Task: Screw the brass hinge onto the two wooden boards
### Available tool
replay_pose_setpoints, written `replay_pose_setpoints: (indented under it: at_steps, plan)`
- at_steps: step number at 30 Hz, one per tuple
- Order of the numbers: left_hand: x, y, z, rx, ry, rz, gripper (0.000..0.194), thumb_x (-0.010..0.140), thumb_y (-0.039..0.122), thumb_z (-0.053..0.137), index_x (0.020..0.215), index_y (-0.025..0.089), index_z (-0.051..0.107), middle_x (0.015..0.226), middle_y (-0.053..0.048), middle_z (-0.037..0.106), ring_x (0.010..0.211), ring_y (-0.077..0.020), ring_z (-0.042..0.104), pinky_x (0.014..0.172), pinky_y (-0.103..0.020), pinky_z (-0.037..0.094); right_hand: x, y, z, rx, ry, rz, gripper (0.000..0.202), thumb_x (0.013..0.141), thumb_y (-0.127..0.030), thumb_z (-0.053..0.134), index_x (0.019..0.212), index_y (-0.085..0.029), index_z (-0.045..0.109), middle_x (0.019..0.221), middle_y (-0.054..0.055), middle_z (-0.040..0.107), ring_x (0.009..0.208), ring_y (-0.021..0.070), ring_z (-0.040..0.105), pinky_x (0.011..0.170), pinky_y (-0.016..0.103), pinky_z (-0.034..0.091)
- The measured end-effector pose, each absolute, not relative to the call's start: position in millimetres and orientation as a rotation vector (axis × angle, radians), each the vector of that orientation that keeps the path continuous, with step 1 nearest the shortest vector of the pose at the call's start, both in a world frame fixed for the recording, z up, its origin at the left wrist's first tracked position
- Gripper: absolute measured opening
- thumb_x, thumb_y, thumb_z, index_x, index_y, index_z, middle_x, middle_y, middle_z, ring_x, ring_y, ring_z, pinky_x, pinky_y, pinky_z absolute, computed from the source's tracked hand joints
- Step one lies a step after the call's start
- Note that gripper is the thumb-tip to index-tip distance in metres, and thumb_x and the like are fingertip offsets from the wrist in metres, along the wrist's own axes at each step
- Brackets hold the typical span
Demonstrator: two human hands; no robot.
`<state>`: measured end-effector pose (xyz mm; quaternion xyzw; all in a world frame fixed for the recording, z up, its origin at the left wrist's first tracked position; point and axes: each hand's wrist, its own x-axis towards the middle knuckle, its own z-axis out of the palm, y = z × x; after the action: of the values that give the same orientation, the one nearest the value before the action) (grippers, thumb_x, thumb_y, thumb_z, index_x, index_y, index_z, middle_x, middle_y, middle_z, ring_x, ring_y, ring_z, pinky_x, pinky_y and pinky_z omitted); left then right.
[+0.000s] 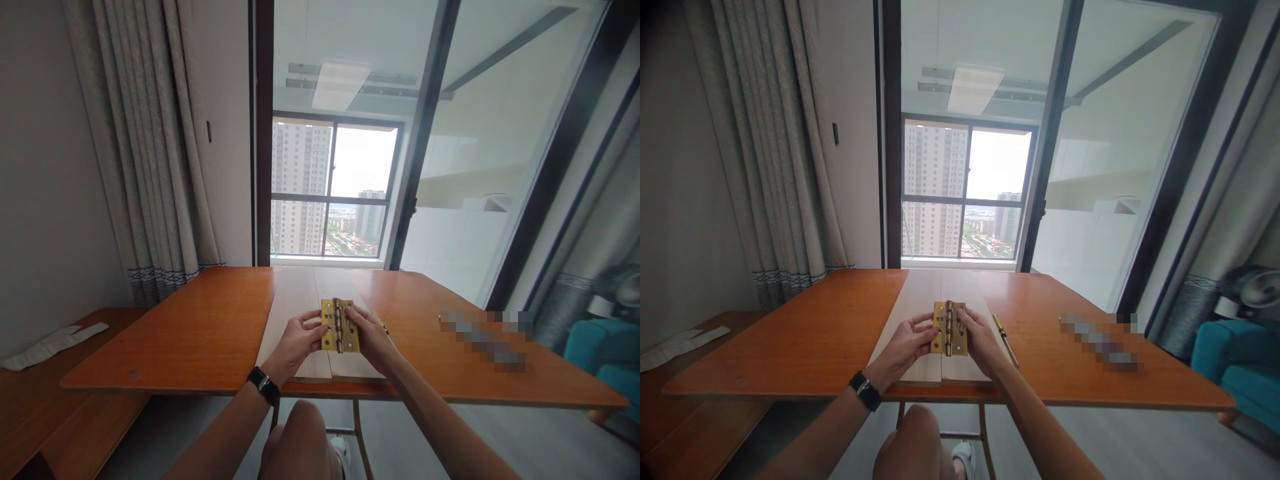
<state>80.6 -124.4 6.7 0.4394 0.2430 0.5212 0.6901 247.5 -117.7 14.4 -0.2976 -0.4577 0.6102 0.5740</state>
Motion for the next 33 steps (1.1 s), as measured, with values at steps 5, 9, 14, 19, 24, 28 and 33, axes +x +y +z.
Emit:
replay_pose_setpoints:
  at_steps: [5, 9, 14, 19, 24, 28, 33]
  plan:
    - [76, -118, -1, 0.964, 0.567, 1.172, 0.058, 0.061, 0.026, 0.091, 0.110, 0.007, 0.065, 0.100, -0.018, 0.074, 0.082, -0.0225, 0.073, 0.074, -0.031, 0.059, 250, -110, 12, -0.795, -1.166, 1.282, 0.043, 0.073, -0.049, 0.077, 0.101, -0.016, 0.075, 0.085, 0.007, 0.077, 0.077, 0.0229, 0.071, 0.065, 0.032, 0.056]
    - [73, -113, -6, 0.911, 0.566, 1.143, 0.049, 0.064, 0.021, 0.089, 0.106, 0.006, 0.067, 0.101, -0.018, 0.074, 0.081, -0.0215, 0.073, 0.074, -0.031, 0.060, 257, -103, 8, -0.816, -1.265, 1.322, 0.040, 0.076, -0.042, 0.077, 0.105, -0.014, 0.075, 0.089, 0.008, 0.077, 0.074, 0.0170, 0.070, 0.066, 0.026, 0.055]
    - [74, -113, -12, 0.860, 0.413, 1.066, 0.039, 0.071, 0.016, 0.084, 0.106, 0.005, 0.069, 0.105, -0.016, 0.073, 0.083, -0.0171, 0.072, 0.080, -0.026, 0.057, 262, -99, -2, -0.707, -1.148, 1.525, 0.041, 0.072, -0.034, 0.083, 0.107, -0.014, 0.074, 0.098, 0.010, 0.076, 0.077, 0.0153, 0.071, 0.071, 0.025, 0.055]
    - [78, -117, -14, 0.866, 0.402, 1.041, 0.044, 0.069, 0.018, 0.086, 0.108, 0.008, 0.068, 0.100, -0.013, 0.073, 0.079, -0.0168, 0.071, 0.077, -0.028, 0.057, 259, -98, -8, -0.684, -1.069, 1.574, 0.037, 0.070, -0.029, 0.085, 0.101, -0.014, 0.075, 0.091, 0.009, 0.077, 0.072, 0.0134, 0.071, 0.070, 0.023, 0.055]
    - [83, -122, -13, 0.891, 0.422, 1.047, 0.048, 0.064, 0.020, 0.089, 0.105, 0.011, 0.065, 0.090, -0.010, 0.071, 0.077, -0.0176, 0.070, 0.083, -0.038, 0.057, 252, -100, -12, -0.699, -1.018, 1.531, 0.037, 0.068, -0.033, 0.085, 0.099, -0.016, 0.075, 0.087, 0.007, 0.077, 0.069, 0.0148, 0.071, 0.064, 0.024, 0.054]
    - [88, -123, -13, 0.889, 0.460, 1.060, 0.052, 0.059, 0.021, 0.092, 0.101, 0.012, 0.063, 0.089, -0.009, 0.070, 0.078, -0.0185, 0.069, 0.081, -0.039, 0.058, 248, -101, -15, -0.709, -0.989, 1.546, 0.039, 0.062, -0.036, 0.089, 0.091, -0.015, 0.075, 0.078, 0.005, 0.077, 0.060, 0.0146, 0.068, 0.058, 0.025, 0.053]
    - [89, -123, -12, 0.876, 0.478, 1.074, 0.049, 0.061, 0.020, 0.090, 0.100, 0.012, 0.060, 0.088, -0.008, 0.070, 0.075, -0.0177, 0.069, 0.081, -0.040, 0.058, 249, -101, -15, -0.699, -1.015, 1.580, 0.041, 0.060, -0.036, 0.090, 0.092, -0.015, 0.075, 0.077, 0.006, 0.076, 0.061, 0.0149, 0.068, 0.059, 0.024, 0.052]
